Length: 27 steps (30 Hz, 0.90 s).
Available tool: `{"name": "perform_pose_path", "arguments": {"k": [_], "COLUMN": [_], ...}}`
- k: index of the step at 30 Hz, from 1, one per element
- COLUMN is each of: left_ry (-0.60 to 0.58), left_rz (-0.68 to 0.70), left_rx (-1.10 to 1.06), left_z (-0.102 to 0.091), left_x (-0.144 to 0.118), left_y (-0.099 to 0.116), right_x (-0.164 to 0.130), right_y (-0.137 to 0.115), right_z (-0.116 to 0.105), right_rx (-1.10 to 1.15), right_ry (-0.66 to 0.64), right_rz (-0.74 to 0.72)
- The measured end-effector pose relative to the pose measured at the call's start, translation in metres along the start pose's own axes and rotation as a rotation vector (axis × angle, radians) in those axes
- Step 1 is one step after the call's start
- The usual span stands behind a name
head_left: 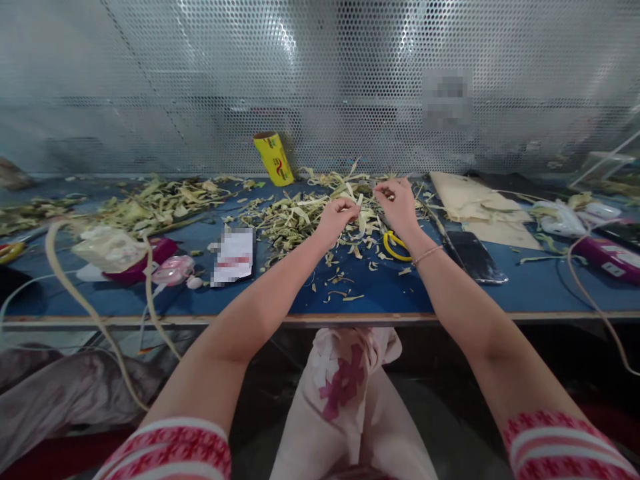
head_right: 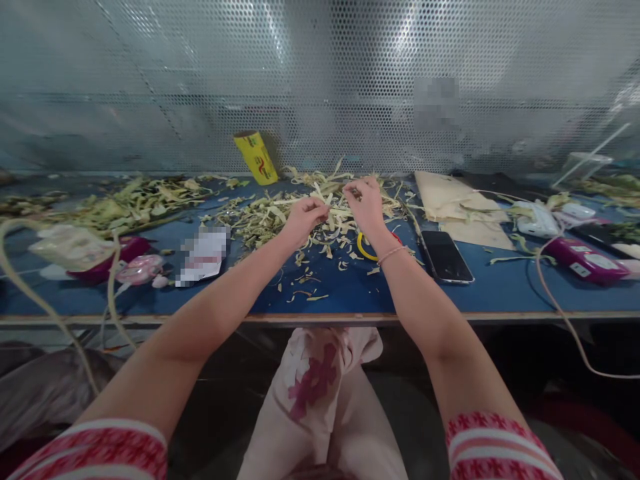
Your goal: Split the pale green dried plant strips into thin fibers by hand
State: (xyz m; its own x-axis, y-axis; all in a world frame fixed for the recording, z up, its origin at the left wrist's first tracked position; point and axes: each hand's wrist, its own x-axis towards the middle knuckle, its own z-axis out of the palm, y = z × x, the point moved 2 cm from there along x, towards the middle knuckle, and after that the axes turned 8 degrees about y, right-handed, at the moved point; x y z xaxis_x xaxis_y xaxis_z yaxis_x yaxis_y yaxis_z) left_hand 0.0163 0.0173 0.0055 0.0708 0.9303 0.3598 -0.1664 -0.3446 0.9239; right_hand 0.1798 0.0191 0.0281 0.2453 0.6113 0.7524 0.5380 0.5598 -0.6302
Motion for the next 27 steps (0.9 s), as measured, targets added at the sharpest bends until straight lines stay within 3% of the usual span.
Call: {"name": "perform_pose_path", "arguments": {"k": [7, 12, 19, 27], "left_ry": [-0.035, -0.055, -0.038, -0.066], "left_rz": [0.032, 0.025, 0.011, 0.021], "left_rx": [0.049, 0.032, -0.158, -0.187], "left_z": [0.0, 0.0, 0.0, 0.002], "left_x": [0.001, 0.001, -0.001, -0.005], "left_y": [-0.006, -0.007, 0.002, 0.009], "right_x": [-0.004, -0.007, -0.007, -0.009], "right_y": [-0.008, -0.009, -0.006, -0.012], "right_z": [-0.002, 0.001, 0.009, 0.011], "right_rx": [-0.15, -0.076, 0.175, 0.297], "right_ry": [-0.078, -0.127, -0.188, -0.259], "right_rz": [-0.081, 0.036, 0.162, 0.303]}}
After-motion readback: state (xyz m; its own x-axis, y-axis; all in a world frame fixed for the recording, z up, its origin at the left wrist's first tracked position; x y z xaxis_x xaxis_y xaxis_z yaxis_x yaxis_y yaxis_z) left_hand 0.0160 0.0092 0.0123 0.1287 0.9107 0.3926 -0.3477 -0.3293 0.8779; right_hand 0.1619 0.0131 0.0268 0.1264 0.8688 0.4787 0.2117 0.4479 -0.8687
